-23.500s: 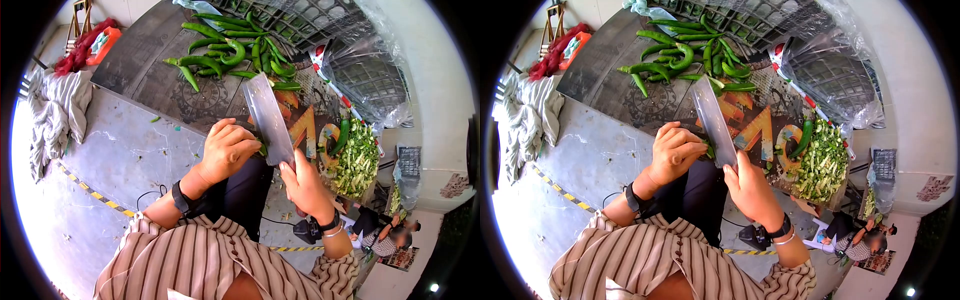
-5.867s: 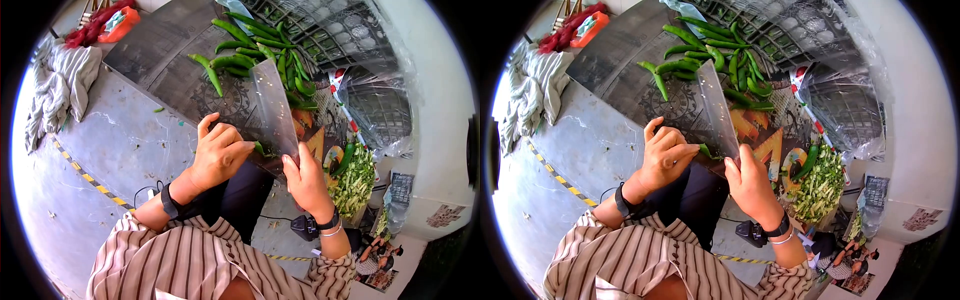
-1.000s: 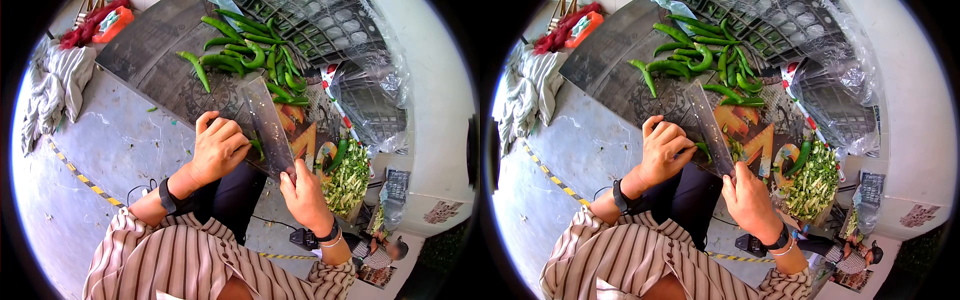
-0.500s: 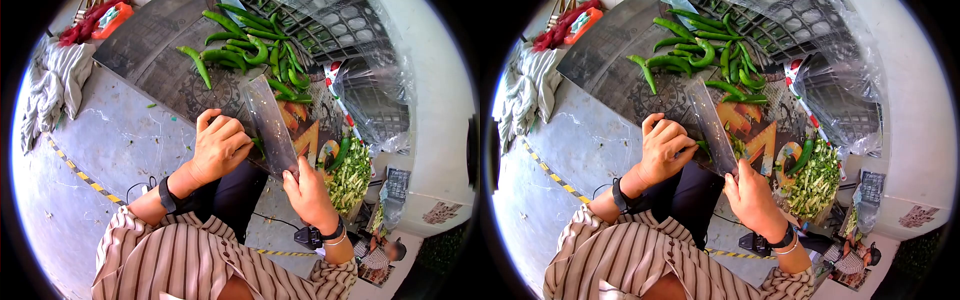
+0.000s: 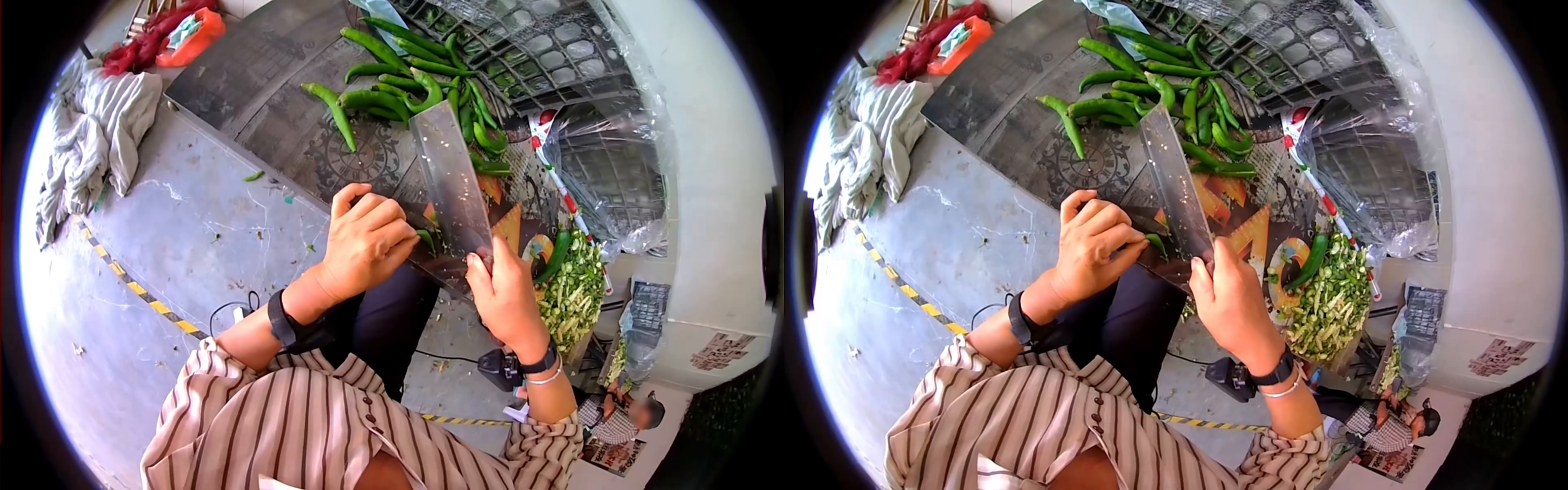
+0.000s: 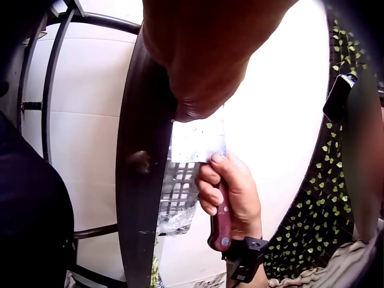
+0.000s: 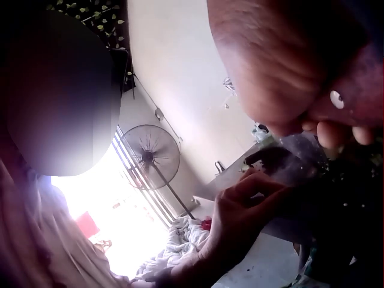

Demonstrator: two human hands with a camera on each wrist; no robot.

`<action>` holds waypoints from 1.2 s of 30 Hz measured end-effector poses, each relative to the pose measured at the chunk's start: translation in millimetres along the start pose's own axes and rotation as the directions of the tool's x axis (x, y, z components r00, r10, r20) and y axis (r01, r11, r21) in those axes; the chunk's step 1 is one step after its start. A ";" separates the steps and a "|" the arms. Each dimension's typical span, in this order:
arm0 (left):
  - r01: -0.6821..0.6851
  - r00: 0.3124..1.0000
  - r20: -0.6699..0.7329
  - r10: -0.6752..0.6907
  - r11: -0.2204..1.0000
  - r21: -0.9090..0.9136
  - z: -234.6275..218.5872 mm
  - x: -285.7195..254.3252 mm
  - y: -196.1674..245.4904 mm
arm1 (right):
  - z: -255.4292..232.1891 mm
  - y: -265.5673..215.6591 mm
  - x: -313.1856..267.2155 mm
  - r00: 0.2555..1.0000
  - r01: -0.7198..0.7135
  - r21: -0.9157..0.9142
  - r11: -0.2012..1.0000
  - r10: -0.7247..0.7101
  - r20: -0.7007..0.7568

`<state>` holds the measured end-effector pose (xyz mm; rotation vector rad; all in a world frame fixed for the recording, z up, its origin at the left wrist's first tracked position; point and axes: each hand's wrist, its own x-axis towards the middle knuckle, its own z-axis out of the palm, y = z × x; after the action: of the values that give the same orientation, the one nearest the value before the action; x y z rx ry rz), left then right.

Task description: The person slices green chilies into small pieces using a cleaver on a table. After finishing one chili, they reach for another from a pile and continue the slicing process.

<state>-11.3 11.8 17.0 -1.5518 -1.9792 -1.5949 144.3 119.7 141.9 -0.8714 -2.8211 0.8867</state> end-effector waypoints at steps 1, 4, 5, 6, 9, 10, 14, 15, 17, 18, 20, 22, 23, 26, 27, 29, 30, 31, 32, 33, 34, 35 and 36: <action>0.007 1.000 0.001 -0.007 1.000 -0.003 -0.6 -0.1 0.7 | -2.6 -2.5 -4.0 1.000 -0.014 -0.005 1.000 0.014 -0.005; -0.001 1.000 0.019 0.001 1.000 -0.002 -2.4 0.8 0.1 | -8.2 -16.1 -10.3 1.000 -0.006 -0.004 1.000 0.006 0.028; 0.004 1.000 0.026 -0.004 1.000 -0.003 -1.2 -0.8 -0.9 | -6.0 -13.7 -12.5 0.999 0.009 -0.080 0.997 -0.007 0.032; 0.011 0.999 0.032 -0.011 1.000 -0.004 -0.8 -1.7 -1.8 | -5.0 -13.9 -13.6 0.999 0.011 -0.080 0.997 -0.009 0.033; 0.011 0.999 0.040 -0.011 1.000 -0.006 -2.1 -1.2 -1.5 | -1.2 -12.4 -15.3 0.991 -0.069 -0.044 0.997 0.074 0.108; 0.014 0.999 0.043 -0.014 1.000 -0.008 -2.4 -1.0 -0.6 | -0.9 -12.5 -15.3 0.991 -0.073 -0.043 0.996 0.078 0.111; 0.015 1.000 0.027 -0.014 1.000 -0.008 -1.6 -0.7 0.2 | -1.9 -12.7 -14.3 0.994 -0.028 -0.082 0.996 0.036 0.107; 0.018 0.999 0.037 -0.018 1.000 -0.008 -1.9 -1.2 -0.9 | -1.8 -12.4 -13.3 0.992 -0.019 -0.091 0.996 0.029 0.119; 0.013 0.999 0.038 -0.012 1.000 -0.009 -2.9 -1.1 -1.7 | -3.7 -15.3 -10.7 0.990 -0.020 -0.124 0.992 0.037 0.139; 0.006 0.999 0.038 -0.005 1.000 -0.015 -3.0 -1.1 -1.8 | -4.2 -16.7 -9.5 0.987 -0.024 -0.160 0.987 0.049 0.155; 0.006 1.000 0.027 -0.006 1.000 -0.002 -2.5 -0.2 -1.3 | -2.6 -18.0 -5.0 0.986 -0.026 -0.155 0.988 0.051 0.161; 0.000 1.000 0.024 0.000 1.000 -0.004 -1.3 -1.0 1.0 | 2.4 -17.4 -1.2 0.985 -0.044 -0.152 0.987 0.068 0.159; 0.001 1.000 0.015 -0.001 1.000 -0.015 -0.6 -0.4 0.7 | 8.8 -14.1 3.5 0.995 -0.006 -0.110 0.994 0.018 0.100; -0.004 1.000 -0.003 0.004 1.000 -0.016 -1.0 -0.8 -1.3 | 14.8 -9.4 12.0 0.998 0.029 -0.074 0.997 -0.025 0.050; -0.017 1.000 -0.003 0.017 1.000 -0.024 -0.7 -0.8 -2.1 | 15.7 -3.8 12.3 0.999 0.033 -0.027 0.999 -0.033 0.011; -0.010 1.000 0.007 0.010 1.000 -0.010 -0.2 -2.4 -1.7 | 15.6 6.9 11.8 0.988 0.119 -0.059 0.991 -0.124 -0.091; 0.006 1.000 0.024 -0.007 1.000 0.004 -0.1 -2.4 -1.9 | 11.9 5.6 9.8 0.987 0.124 -0.062 0.990 -0.129 -0.094; 0.008 1.000 0.019 -0.008 1.000 0.007 -0.2 -1.7 -2.3 | 7.5 2.2 5.5 0.996 0.051 -0.007 0.999 -0.051 -0.069; 0.008 1.000 0.023 -0.008 1.000 -0.001 -0.8 -1.8 -2.4 | 3.4 -1.9 1.0 0.999 -0.026 0.047 0.999 0.027 -0.035; 0.006 1.000 0.030 -0.005 1.000 -0.011 -1.3 -2.4 -2.0 | -0.7 -7.1 -3.0 0.999 -0.010 0.002 1.000 0.010 -0.036; 0.005 0.999 0.034 -0.004 1.000 -0.011 -1.6 -2.4 -1.9 | -1.7 -8.6 -5.5 0.999 -0.011 0.005 1.000 0.012 -0.037; 0.003 0.999 0.034 -0.003 1.000 -0.004 -1.7 -1.9 -1.7 | -2.3 -9.5 -7.8 1.000 0.004 -0.008 1.000 -0.004 -0.019; 0.002 0.999 0.033 -0.002 1.000 0.001 -1.4 -1.5 -1.5 | -2.6 -9.6 -10.0 1.000 0.020 -0.021 1.000 -0.020 0.000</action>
<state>-12.5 10.0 15.6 -1.5862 -1.9991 -1.5783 148.4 109.2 150.4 -0.8446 -2.8387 0.8555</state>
